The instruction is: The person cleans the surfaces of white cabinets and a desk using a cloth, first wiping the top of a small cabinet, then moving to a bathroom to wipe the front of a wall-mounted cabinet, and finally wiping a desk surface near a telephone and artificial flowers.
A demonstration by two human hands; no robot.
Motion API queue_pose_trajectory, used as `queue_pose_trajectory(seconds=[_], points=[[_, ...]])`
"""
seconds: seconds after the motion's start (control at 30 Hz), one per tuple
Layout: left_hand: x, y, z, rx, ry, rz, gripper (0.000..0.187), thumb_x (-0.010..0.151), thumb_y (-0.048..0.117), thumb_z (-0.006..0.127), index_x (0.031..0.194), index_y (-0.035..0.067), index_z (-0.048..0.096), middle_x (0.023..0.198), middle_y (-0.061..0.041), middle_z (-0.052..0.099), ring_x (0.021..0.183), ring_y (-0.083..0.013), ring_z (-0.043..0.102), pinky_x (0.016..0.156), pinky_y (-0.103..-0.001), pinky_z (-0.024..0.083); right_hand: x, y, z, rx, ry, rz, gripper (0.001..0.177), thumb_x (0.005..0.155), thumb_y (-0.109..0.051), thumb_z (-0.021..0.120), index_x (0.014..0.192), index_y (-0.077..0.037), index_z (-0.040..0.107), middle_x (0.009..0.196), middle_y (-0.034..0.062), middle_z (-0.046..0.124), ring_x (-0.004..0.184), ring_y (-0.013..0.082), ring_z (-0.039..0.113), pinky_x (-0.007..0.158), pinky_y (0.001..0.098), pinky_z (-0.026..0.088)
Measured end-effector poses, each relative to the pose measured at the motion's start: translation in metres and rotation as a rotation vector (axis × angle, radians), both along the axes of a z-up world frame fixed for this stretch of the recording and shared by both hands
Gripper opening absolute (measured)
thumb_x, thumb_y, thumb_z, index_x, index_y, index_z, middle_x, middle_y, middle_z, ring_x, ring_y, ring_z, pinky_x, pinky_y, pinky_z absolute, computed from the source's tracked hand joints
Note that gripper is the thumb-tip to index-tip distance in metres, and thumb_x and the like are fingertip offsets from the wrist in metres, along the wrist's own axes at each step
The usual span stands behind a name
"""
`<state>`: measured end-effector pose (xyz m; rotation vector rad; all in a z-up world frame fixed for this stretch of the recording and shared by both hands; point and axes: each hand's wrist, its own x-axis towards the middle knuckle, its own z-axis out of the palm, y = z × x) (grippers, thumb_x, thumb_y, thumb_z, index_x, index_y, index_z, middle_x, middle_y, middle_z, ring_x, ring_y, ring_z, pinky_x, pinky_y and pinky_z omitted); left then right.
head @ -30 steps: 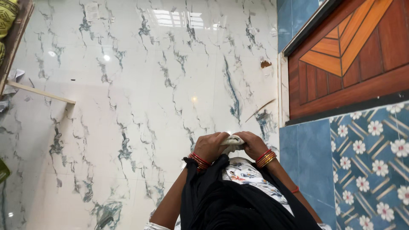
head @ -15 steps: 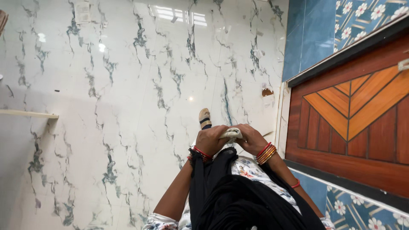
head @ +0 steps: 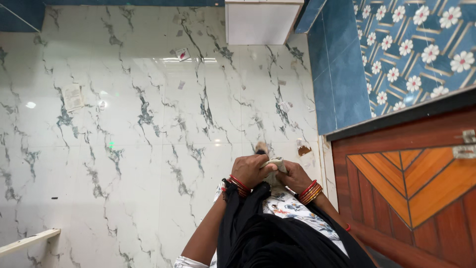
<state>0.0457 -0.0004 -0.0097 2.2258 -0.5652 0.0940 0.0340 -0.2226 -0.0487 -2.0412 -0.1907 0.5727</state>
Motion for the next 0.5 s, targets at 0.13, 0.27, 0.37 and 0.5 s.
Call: queue_pose_trajectory(seconds=[0.13,0.27,0.37,0.5], points=[[0.108,-0.004,-0.021,0.012,0.016,0.061,0.048,0.098,0.055,0.058,0.079,0.010,0.064,0.065,-0.008,0.064,0.058,-0.0287,0.065,0.055,-0.041,0.052,0.123,-0.012,-0.021,0.028,0.058,0.066,0.024,0.089,-0.017,0.064,0.109,-0.006,0.070,0.073,0.0068,0.071,0.060,0.0153,0.066,0.057,0.0337,0.055],[0.227,-0.011,-0.019,0.035,0.027,0.184,0.054,0.096,0.057,0.058,0.074,0.008,0.061,0.063,-0.009,0.063,0.056,-0.0288,0.064,0.054,-0.041,0.051,0.251,-0.020,-0.014,-0.077,-0.064,0.179,0.023,0.088,-0.021,0.068,0.106,-0.007,0.073,0.082,0.0092,0.076,0.071,0.0187,0.072,0.066,0.0349,0.057],[0.308,-0.018,-0.007,-0.024,0.017,0.242,0.053,0.098,0.057,0.056,0.077,0.009,0.064,0.062,-0.009,0.062,0.054,-0.0284,0.064,0.052,-0.041,0.051,0.353,-0.025,0.008,0.000,-0.166,0.251,0.029,0.086,-0.021,0.069,0.112,-0.008,0.071,0.088,0.0100,0.076,0.077,0.0207,0.072,0.070,0.0356,0.057],[0.388,-0.025,-0.008,-0.106,0.010,0.330,0.055,0.100,0.058,0.055,0.080,0.008,0.064,0.063,-0.010,0.062,0.055,-0.0280,0.064,0.053,-0.040,0.050,0.466,-0.035,0.022,-0.071,-0.208,0.432,0.023,0.091,-0.023,0.068,0.108,-0.007,0.072,0.084,0.0110,0.073,0.072,0.0214,0.070,0.067,0.0370,0.056]])
